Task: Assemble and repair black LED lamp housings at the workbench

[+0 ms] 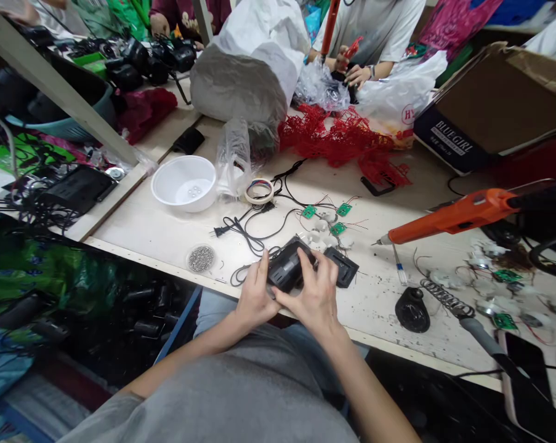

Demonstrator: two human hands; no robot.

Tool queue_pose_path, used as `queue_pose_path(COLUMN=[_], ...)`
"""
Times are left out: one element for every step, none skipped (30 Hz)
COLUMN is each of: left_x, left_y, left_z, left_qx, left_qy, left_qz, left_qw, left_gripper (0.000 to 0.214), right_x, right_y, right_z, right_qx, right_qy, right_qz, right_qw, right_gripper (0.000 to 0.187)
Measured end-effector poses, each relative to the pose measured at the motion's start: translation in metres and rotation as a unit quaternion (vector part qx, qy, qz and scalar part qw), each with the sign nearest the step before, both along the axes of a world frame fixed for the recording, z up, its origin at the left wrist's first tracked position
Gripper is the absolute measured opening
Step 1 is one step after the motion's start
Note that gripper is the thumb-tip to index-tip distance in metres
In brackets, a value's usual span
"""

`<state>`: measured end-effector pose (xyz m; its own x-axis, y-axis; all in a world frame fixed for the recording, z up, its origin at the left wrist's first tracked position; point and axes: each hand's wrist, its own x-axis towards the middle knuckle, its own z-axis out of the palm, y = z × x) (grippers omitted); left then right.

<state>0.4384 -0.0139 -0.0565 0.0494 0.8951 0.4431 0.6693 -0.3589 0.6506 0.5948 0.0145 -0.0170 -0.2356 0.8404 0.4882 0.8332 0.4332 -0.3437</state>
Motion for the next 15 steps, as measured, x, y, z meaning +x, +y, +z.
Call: queue_pose_path(left_x=[-0.001,-0.001,-0.001,-0.002,-0.002,-0.002,-0.002,-0.002,-0.002,-0.002,-0.002,-0.002,-0.002,-0.002,-0.003], left_y=[0.000,0.000,0.000,0.000,0.001,0.001,0.001,0.001,0.001,0.001,0.001,0.001,0.000,0.000,0.000], left_z=[0.000,0.000,0.000,0.000,0.000,0.000,0.000,0.000,0.000,0.000,0.001,0.001,0.001,0.002,0.002], left_qx=[-0.004,-0.010,-0.017,-0.025,-0.031,-0.036,-0.038,-0.038,-0.036,-0.035,-0.034,-0.033,-0.032,-0.030,-0.027], left_qy=[0.000,-0.001,-0.002,-0.003,-0.004,-0.004,-0.002,0.001,0.004,0.008,0.010,0.012,0.012,0.012,0.012], left_qz=[0.001,0.002,0.002,0.001,0.001,0.002,0.004,0.008,0.012,0.014,0.014,0.011,0.007,0.005,0.004], left_qw=[1.000,1.000,1.000,1.000,0.999,0.999,0.999,0.999,0.999,0.999,0.999,0.999,0.999,0.999,1.000], left_gripper=[0.106,0.106,0.107,0.107,0.108,0.108,0.108,0.108,0.108,0.108,0.109,0.109,0.109,0.108,0.108], right_x=[0.002,0.003,0.005,0.007,0.008,0.009,0.010,0.012,0.014,0.016,0.020,0.026,0.032,0.040,0.048], right_y=[0.001,0.002,0.002,0.003,0.003,0.003,0.002,0.002,0.002,0.004,0.008,0.014,0.023,0.033,0.046], right_z=[0.000,0.000,0.000,0.001,0.002,0.003,0.006,0.009,0.013,0.018,0.024,0.029,0.034,0.038,0.040], right_qx=[0.000,-0.003,-0.009,-0.016,-0.023,-0.029,-0.032,-0.033,-0.033,-0.031,-0.028,-0.026,-0.022,-0.017,-0.013], right_qy=[0.002,0.007,0.015,0.023,0.029,0.034,0.037,0.041,0.046,0.055,0.069,0.087,0.106,0.125,0.139], right_qz=[-0.001,-0.004,-0.009,-0.015,-0.020,-0.024,-0.024,-0.024,-0.022,-0.021,-0.023,-0.031,-0.043,-0.063,-0.092], right_qw=[1.000,1.000,1.000,0.999,0.999,0.999,0.998,0.998,0.998,0.998,0.997,0.995,0.993,0.990,0.986], right_gripper=[0.080,0.079,0.078,0.077,0.077,0.077,0.078,0.079,0.080,0.080,0.080,0.080,0.080,0.080,0.080])
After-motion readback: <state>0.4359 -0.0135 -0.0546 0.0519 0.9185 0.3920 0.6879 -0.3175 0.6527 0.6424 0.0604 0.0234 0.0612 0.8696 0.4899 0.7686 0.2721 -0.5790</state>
